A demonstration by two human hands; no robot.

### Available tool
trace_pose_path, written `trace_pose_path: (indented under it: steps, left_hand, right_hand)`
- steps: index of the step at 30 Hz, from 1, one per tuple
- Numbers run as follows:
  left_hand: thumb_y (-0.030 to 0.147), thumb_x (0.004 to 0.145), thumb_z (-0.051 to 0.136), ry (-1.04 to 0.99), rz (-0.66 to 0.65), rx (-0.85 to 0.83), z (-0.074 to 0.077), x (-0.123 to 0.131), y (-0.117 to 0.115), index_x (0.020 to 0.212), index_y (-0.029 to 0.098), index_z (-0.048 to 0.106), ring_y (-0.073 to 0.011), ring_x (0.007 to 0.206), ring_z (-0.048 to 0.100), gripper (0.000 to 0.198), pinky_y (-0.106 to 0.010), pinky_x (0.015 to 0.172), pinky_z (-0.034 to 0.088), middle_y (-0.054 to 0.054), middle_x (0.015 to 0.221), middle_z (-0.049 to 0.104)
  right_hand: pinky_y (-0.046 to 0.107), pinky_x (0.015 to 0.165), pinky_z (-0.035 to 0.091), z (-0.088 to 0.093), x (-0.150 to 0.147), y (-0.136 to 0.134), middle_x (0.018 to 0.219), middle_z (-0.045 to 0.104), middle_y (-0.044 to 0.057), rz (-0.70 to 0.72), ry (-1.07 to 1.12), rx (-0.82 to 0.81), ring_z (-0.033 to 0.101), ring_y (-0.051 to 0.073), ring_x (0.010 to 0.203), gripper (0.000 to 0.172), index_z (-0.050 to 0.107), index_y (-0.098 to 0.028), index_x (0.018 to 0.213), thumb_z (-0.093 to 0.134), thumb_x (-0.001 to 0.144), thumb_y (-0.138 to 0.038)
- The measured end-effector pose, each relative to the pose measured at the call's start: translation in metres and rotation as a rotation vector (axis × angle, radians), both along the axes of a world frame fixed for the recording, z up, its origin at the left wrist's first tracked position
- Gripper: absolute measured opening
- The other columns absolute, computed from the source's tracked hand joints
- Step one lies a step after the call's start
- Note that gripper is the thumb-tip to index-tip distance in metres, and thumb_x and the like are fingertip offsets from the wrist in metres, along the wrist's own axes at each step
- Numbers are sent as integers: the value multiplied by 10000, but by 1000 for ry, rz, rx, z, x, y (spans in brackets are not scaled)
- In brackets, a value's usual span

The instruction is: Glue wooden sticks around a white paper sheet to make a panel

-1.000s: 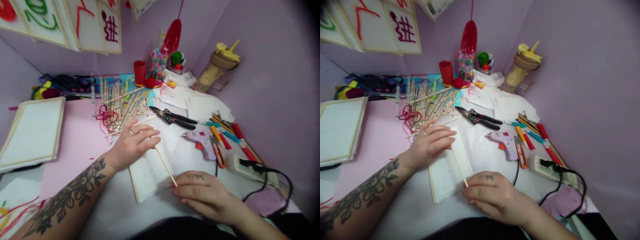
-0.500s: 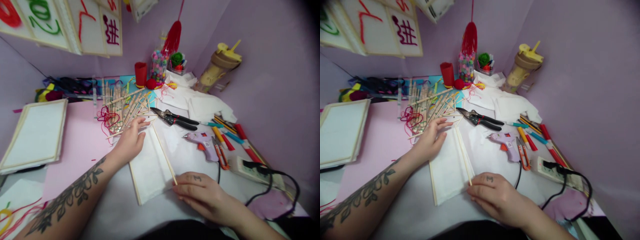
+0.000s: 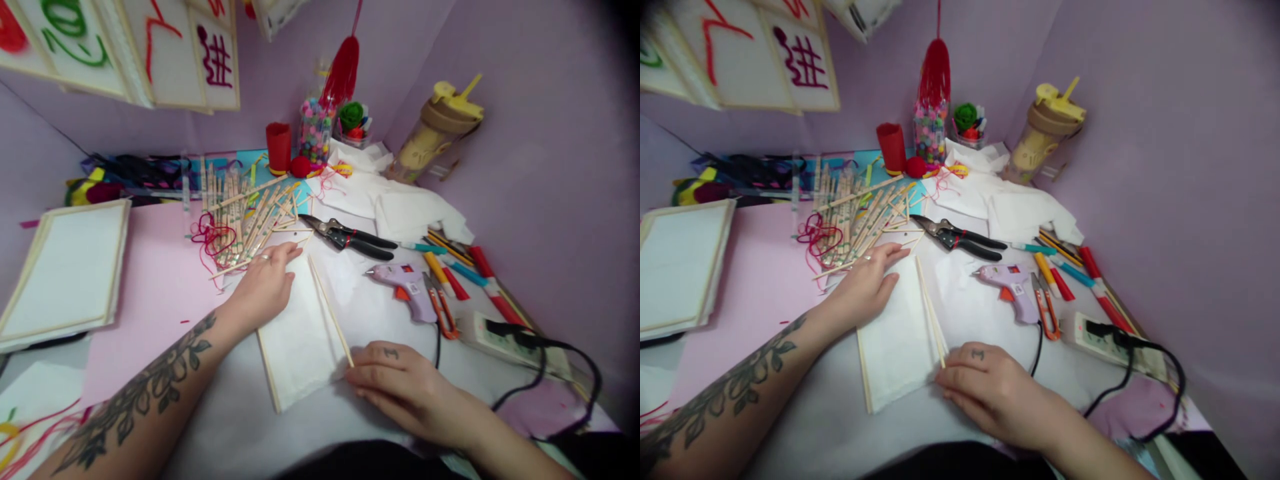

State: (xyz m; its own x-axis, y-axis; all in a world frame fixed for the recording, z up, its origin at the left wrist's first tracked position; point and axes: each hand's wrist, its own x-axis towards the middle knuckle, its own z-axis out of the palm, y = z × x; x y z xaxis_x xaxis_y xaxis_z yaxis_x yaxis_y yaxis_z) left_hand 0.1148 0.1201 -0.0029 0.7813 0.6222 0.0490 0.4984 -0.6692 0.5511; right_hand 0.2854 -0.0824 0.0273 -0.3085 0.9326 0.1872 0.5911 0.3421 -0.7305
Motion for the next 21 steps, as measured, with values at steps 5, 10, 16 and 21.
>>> trace_pose_path:
  steps: [5,10,16,21]
  left_hand:
    - [99,834,427,22,-1,3,1,0,-1,1275,134,358,-274,1212,457,447,-486,1011,381,-103,1305,577]
    - [95,829,423,56,-4,0,4,2,0,1281,134,380,-272,1223,448,456,-482,1029,377,-110,1324,550]
    - [77,823,408,99,-59,38,6,5,1,1330,155,371,-272,1238,437,514,-499,1033,370,-119,1317,533]
    - [60,810,404,90,-80,47,3,6,2,1323,156,369,-279,1230,443,523,-498,1021,379,-114,1329,529]
  right_hand:
    - [260,789,534,-3,0,3,956,680,93,-6,6,-6,637,146,880,225,630,-163,1094,516,903,-129]
    - [263,797,531,-6,0,3,951,679,91,-10,25,-14,632,147,884,221,628,-163,1086,527,894,-120]
    - [263,788,528,-5,1,4,932,671,87,-3,35,-32,621,144,878,218,625,-165,1081,505,904,-122]
    - [263,773,526,-8,0,4,932,660,83,-20,24,-39,615,143,871,213,626,-171,1081,505,909,-134]
